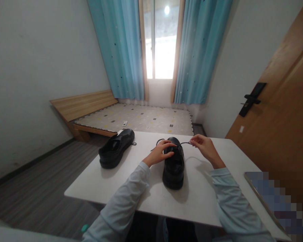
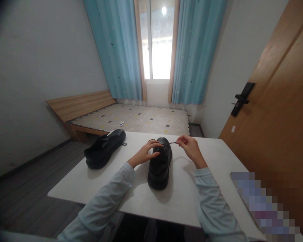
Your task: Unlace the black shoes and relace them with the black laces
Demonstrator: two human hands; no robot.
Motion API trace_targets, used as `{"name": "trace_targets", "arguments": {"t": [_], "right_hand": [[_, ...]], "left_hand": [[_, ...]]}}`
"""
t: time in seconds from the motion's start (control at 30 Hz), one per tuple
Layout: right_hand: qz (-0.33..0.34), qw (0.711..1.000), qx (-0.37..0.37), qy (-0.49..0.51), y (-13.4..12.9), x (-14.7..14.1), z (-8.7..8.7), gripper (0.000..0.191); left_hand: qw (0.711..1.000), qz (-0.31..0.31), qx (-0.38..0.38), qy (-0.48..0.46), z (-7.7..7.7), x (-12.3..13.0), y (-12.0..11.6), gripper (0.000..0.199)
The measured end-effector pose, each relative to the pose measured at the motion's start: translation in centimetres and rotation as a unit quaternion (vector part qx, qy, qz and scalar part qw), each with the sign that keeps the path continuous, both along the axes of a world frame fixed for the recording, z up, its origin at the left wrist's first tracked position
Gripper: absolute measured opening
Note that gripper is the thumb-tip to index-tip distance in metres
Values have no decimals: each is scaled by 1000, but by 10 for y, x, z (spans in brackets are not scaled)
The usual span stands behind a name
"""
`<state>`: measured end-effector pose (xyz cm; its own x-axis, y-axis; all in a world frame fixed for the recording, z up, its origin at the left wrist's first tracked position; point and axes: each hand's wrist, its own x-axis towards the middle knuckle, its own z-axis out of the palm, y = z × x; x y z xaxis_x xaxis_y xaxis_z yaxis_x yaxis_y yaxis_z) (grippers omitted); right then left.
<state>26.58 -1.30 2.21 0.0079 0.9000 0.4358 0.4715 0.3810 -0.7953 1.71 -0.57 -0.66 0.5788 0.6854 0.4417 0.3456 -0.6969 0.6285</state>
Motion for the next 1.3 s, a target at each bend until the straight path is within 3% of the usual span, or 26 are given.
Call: {"name": "trace_targets", "arguments": {"t": [0.3, 0.67, 0.93, 1.3], "right_hand": [[93, 993, -60, -44, -3, -16, -10, 23], [109, 991, -67, -30, -3, -23, -14, 27], [138, 987, -87, 16, -2, -31, -18, 26], [122, 989, -75, -39, -2, -36, -21, 25]], "left_hand": [[1000, 10, -2, 6, -3, 0, 0, 37], [999, 30, 14, -23, 1, 11, -10, 30], [998, 59, 25, -15, -2, 17, -4, 23], [991, 123, 46, 17, -4, 29, -4, 17]]}}
